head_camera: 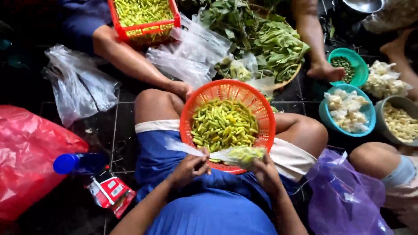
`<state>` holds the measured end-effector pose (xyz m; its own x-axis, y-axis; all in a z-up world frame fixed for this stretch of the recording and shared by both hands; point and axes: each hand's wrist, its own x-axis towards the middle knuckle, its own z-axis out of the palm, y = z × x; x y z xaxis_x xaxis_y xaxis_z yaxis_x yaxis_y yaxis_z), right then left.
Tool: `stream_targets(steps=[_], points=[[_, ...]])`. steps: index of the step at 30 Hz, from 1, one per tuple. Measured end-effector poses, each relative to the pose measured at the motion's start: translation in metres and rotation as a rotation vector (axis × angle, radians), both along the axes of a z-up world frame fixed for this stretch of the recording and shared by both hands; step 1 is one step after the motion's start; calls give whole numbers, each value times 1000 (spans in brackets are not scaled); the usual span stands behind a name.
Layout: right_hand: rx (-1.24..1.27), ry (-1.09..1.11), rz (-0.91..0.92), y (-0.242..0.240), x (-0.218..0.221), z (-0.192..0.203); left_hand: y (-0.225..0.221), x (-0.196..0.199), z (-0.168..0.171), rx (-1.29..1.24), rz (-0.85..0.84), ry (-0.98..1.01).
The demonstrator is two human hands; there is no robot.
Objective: A person sitting on the floor is bagging green chilies from a large orange basket into small plastic bags.
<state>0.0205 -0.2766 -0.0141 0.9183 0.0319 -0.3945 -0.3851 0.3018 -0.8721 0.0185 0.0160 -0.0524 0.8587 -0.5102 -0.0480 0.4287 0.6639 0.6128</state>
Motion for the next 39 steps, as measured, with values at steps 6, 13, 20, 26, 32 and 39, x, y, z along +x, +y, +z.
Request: stream_targets(steps=[6,13,20,26,32,39], points=[[188,132,-235,2,13,30,-6,2,72,122,-10,77],[36,-97,-284,-37,36,51,0,3,49,16,81,153],[31,-267,-410,-43,62,130,3,6,42,-69,158,118],[-523,-535,-147,-10,85,176,13,-9,74,373,144,-276],[-1097,-877,340,19,113,217,9,-11,65,179,46,70],[-1241,-1176,119,43,122,269,1,-5,2,10,38,156]])
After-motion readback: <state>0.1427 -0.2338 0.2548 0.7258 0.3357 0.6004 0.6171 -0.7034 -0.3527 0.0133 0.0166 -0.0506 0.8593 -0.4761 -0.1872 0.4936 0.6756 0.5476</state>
